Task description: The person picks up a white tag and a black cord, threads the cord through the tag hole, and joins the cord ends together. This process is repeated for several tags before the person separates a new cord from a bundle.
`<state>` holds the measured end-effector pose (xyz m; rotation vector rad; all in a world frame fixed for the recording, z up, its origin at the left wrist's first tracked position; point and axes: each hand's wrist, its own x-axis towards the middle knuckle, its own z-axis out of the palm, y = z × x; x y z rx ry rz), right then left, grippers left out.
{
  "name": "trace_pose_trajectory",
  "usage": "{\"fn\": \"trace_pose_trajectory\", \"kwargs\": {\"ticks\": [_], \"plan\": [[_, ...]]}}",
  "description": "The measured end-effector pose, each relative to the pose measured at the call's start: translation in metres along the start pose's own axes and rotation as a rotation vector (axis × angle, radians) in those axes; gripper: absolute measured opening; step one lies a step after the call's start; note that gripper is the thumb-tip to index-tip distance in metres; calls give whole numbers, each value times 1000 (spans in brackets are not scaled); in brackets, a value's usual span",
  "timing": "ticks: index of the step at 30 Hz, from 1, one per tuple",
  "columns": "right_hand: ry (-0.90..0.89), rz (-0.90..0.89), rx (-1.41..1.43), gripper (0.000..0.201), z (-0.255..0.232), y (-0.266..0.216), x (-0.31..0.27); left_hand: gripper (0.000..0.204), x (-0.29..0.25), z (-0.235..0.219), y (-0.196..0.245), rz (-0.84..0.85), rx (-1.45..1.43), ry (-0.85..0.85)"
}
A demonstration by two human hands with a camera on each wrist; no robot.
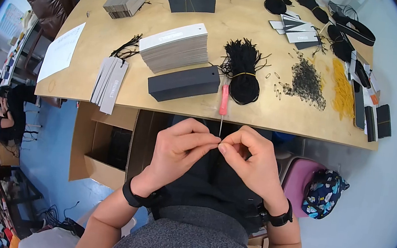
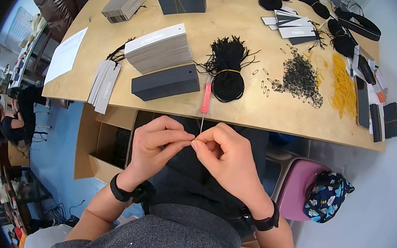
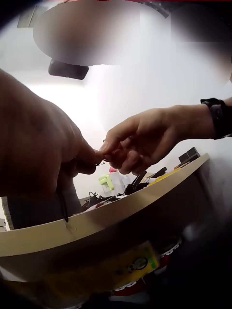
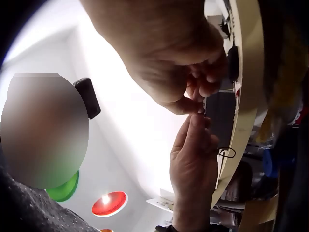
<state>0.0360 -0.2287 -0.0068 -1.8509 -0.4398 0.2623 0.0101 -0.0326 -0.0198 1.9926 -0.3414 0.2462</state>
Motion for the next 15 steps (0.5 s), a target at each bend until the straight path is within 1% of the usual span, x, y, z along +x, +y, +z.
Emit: {"fn": "trace_pose_trajectory", "kwargs": {"ticks": [1, 2, 4, 5, 7, 8, 10, 11, 13, 15], "plan": [[-40, 36, 42, 8, -2, 1, 0, 11, 1, -1, 2, -38, -21, -13], [-42, 35, 42, 8, -4, 1, 1, 11, 0, 1, 0, -39, -20, -11], [14, -28, 26, 8, -7, -4, 1, 11, -4, 5, -5, -323, -566, 19], [14, -28, 27, 8, -7, -7, 2, 11, -4, 3, -5, -323, -565, 19], [167, -231, -152, 12, -5, -12, 4, 14, -4, -1, -3, -586, -838, -74], [168, -230, -152, 12, -6, -11, 6, 14, -4, -1, -1, -587, -838, -75], [159, -538, -390, 18, -7, -8, 12, 15, -3, -2, 2, -601, -837, -124], [159, -538, -389, 18, -8, -8, 14, 15, -3, -3, 2, -601, -836, -124], [69, -604, -531, 22, -10, -9, 17, 17, -3, -4, 3, -604, -838, -168], [50, -617, -539, 21, -11, -9, 17, 17, -4, -5, 3, -616, -852, -154]]}}
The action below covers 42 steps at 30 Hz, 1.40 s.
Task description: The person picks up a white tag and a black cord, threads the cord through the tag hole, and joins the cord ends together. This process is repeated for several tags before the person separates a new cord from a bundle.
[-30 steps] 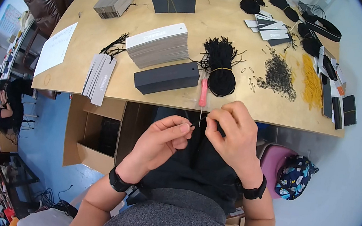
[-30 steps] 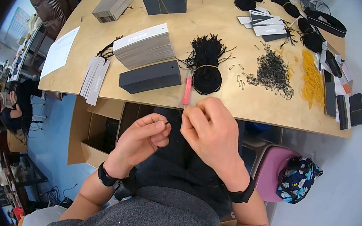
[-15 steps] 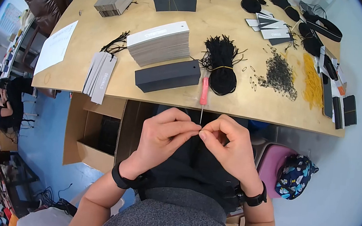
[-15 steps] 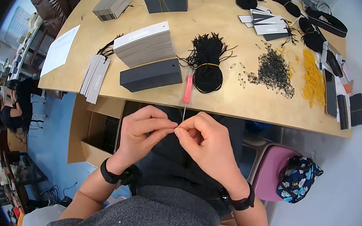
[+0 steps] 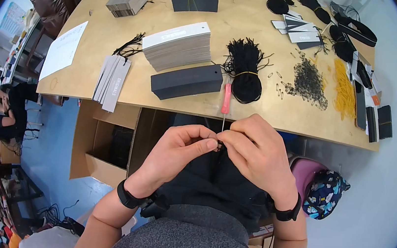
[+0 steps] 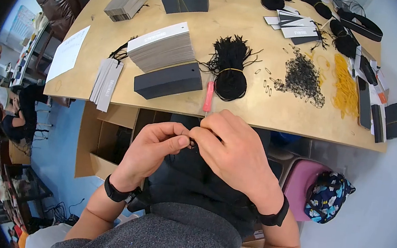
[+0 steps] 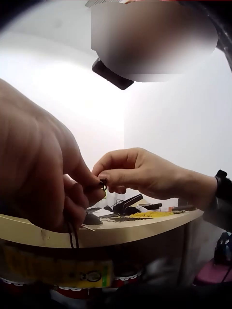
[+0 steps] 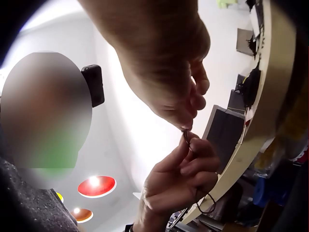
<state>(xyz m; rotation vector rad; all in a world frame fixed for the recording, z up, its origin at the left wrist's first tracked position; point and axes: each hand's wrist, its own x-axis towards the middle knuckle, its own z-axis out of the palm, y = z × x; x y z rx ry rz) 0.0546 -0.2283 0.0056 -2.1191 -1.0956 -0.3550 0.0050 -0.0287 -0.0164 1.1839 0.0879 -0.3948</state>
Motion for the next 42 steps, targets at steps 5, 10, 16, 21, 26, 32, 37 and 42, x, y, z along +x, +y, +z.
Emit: {"fn": "trace_pose_trajectory", "kwargs": {"ticks": [5, 10, 16, 21, 26, 32, 37, 42], "plan": [[-16, -13, -30, 22, 1, -5, -2, 17, -1, 0, -2, 11, -34, 25], [-45, -100, -222, 17, 11, -1, -6, 6, -2, 10, 2, 234, 645, 192], [-19, -12, -146, 17, 18, 6, -7, 2, -2, 16, -1, 508, 954, 278], [168, 92, -57, 20, 18, -7, -8, 4, 5, 2, -10, 263, 478, 244], [192, 65, -40, 22, 23, -7, -9, 6, 8, 4, -10, 212, 242, 214], [205, 70, -73, 21, 28, -5, -10, 9, 5, 3, -12, 205, 237, 218], [172, 316, 194, 16, 31, -10, -11, 13, 5, 0, -10, 243, 297, 198], [82, 559, 509, 12, 24, -8, -7, 15, 4, -1, -11, 214, 296, 151]]}}
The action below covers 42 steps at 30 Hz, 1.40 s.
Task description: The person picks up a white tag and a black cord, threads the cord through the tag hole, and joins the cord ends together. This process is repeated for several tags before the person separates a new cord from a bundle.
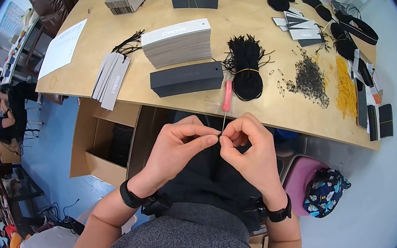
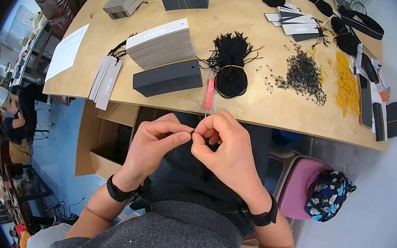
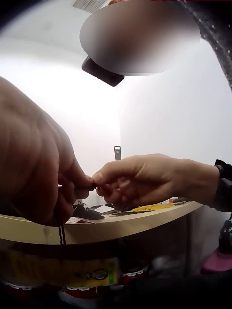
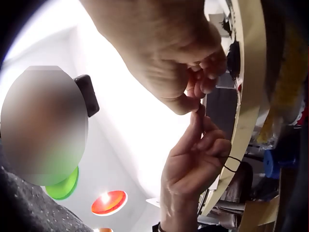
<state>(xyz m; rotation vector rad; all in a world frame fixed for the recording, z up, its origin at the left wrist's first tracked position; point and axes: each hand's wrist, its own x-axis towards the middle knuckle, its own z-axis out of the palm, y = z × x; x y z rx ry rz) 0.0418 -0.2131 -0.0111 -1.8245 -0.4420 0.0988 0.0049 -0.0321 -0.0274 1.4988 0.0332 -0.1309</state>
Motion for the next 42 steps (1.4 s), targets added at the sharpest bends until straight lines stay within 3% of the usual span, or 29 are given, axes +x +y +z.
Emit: {"fn": "trace_pose_trajectory", "kwargs": {"ticks": [2, 4, 7, 20, 23, 29, 34, 36, 37, 38, 40, 41, 42], "plan": [[-33, 25, 26, 11, -2, 3, 1, 16, 0, 2, -1, -6, -34, -7], [-100, 138, 203, 12, -4, 7, 1, 17, 0, 3, -1, -115, -266, -52], [-147, 247, 373, 11, -8, 11, 0, 17, 1, 1, 0, -216, -383, -89], [-81, 243, 437, 8, -17, 9, -3, 16, 2, 1, 4, -210, -321, -65], [-9, 182, 330, 8, -14, 15, -4, 14, 2, 1, 8, -173, -233, -62], [102, 128, 19, 9, -34, 11, -7, 8, -6, -16, 21, -20, 272, -1], [62, 188, -247, 15, -49, 5, -18, 8, -14, -23, 37, 90, 502, 7], [119, 77, 5, 40, -37, -7, -20, 9, -16, -16, 43, 153, 538, -3], [-46, 269, 329, 63, -34, -22, -23, 7, -16, -12, 45, 206, 548, -18], [-207, 329, 551, 65, -29, -27, -24, 6, -16, -8, 47, 260, 558, -35], [-369, 255, 631, 68, -9, -26, -19, 7, -14, -4, 51, 287, 578, -50], [-350, 301, 613, 48, -2, -23, -17, 8, -13, -4, 53, 298, 576, -50], [-364, 283, 614, 48, -3, -21, -12, 9, -11, -6, 58, 314, 580, -35]]}}
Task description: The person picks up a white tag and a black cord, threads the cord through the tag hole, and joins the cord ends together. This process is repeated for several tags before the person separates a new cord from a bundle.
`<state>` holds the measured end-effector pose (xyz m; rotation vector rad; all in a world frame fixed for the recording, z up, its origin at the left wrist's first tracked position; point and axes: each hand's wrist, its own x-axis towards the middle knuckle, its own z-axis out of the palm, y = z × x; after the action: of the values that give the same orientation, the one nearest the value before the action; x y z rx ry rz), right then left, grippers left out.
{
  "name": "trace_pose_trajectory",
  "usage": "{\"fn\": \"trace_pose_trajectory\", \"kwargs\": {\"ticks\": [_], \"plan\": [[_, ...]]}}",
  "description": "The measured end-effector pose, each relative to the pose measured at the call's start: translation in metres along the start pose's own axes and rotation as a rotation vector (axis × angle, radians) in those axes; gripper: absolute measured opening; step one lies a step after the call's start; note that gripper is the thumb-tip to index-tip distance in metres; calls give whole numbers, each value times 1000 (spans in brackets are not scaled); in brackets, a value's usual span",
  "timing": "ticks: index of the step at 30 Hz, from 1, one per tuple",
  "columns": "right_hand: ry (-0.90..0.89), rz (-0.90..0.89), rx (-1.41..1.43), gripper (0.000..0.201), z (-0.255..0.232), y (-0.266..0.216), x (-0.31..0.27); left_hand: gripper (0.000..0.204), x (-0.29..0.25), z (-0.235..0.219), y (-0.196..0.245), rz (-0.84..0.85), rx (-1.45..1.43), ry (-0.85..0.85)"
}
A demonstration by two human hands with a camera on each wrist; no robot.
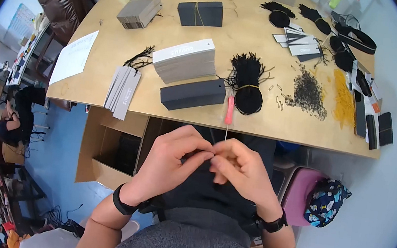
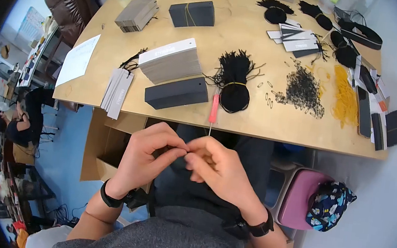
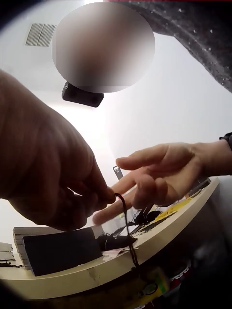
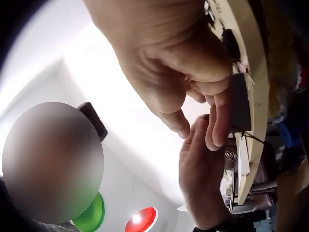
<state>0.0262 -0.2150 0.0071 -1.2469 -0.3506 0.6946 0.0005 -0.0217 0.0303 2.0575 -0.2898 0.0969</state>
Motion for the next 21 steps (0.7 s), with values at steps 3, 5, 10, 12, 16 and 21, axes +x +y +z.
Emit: {"fn": "trace_pose_trajectory", "kwargs": {"ticks": [3, 5, 10, 12, 16, 21], "plan": [[225, 10, -241, 13, -5, -2, -3, 7, 12, -13, 0, 52, 76, -13], [248, -25, -296, 12, -15, 2, -6, 7, 31, -25, -4, 98, 141, 66], [310, -72, -376, 9, -28, -3, -16, 21, 117, -60, -37, 284, 592, 296], [327, -85, -381, 8, -30, -2, -20, 27, 146, -67, -58, 244, 635, 274], [342, -84, -395, 7, -34, -4, -25, 37, 165, -74, -57, -62, 540, 31], [318, -83, -383, 8, -37, 0, -25, 30, 140, -70, -34, 140, 599, 216]]}}
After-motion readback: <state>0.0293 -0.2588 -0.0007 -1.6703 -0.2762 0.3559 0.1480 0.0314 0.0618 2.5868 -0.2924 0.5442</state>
